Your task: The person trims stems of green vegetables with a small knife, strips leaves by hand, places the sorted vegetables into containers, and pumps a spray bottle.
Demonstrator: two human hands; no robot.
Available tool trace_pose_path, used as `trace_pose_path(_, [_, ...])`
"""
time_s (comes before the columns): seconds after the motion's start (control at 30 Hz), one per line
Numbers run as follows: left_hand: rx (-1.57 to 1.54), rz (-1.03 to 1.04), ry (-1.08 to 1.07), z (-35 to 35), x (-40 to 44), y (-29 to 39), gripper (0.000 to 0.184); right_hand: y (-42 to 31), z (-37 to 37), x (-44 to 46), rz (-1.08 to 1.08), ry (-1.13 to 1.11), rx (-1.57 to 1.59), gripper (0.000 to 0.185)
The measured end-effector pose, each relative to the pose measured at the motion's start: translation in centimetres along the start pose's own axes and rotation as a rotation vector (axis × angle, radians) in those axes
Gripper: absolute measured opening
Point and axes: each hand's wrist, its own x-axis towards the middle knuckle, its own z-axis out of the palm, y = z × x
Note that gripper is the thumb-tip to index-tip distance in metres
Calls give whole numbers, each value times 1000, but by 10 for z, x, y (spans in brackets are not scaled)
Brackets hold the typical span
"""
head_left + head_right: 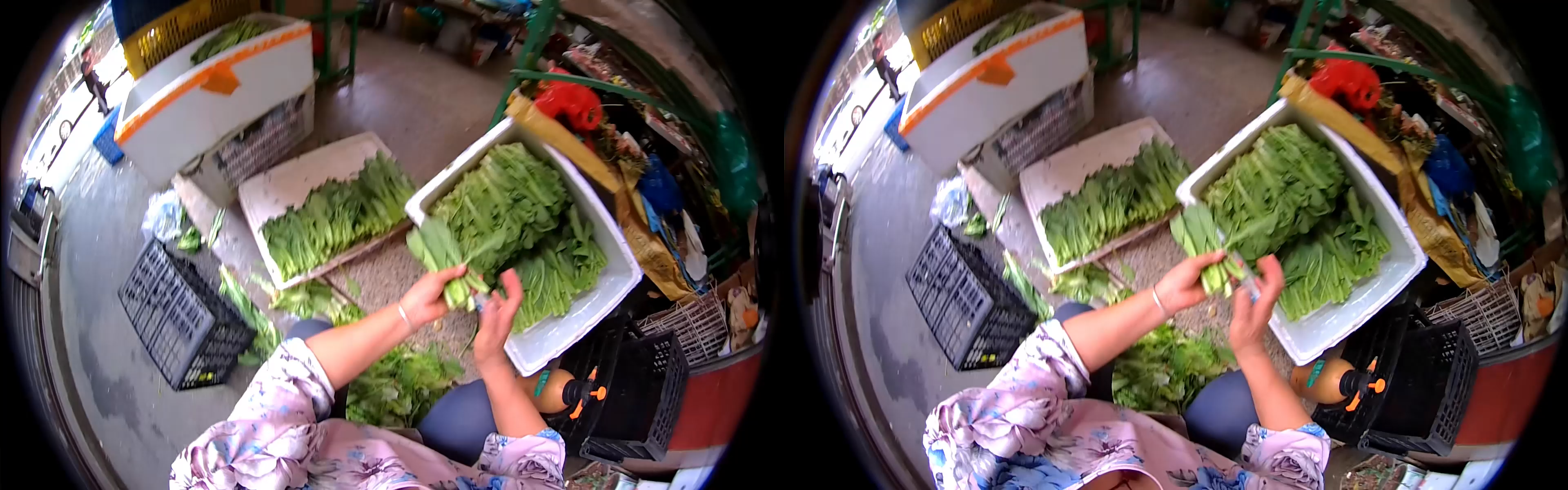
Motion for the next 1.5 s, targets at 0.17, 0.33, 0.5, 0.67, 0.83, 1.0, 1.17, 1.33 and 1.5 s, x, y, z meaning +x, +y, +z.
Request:
trace_pose_path(0.17, [39, 239, 124, 0, 3, 10, 16, 28, 53, 14, 45, -154, -241, 48])
trace_pose_path(0.33, [349, 246, 260, 19, -17, 41, 25, 25, 50, 61, 474, -179, 73, 52])
trace_pose_path(0.5, [1161, 544, 413, -22, -20, 47, 57, 46, 91, 63, 687, -546, 343, 46])
trace_pose_path(0.67, [667, 228, 647, 6, -66, 98, 93, 103, 161, 86, 998, -519, 485, 26])
trace_pose_path(0.83, [682, 502, 869, -26, -72, 115, 88, 211, 264, 151, 492, -527, -51, 61])
trace_pose_path(1.0, [673, 405, 869, -28, -75, 123, 83, 244, 296, 143, 172, -369, -814, 74])
trace_pose_path(1.17, [650, 392, 813, -27, -78, 122, 69, 187, 234, 112, 322, -688, -318, 48])
trace_pose_path(1.33, [597, 344, 741, -18, -78, 111, 52, 155, 111, 59, 412, -880, -312, 36])
trace_pose_path(1.5, [523, 219, 668, -19, -68, 89, 42, 124, -38, 75, 676, -220, -270, 28])
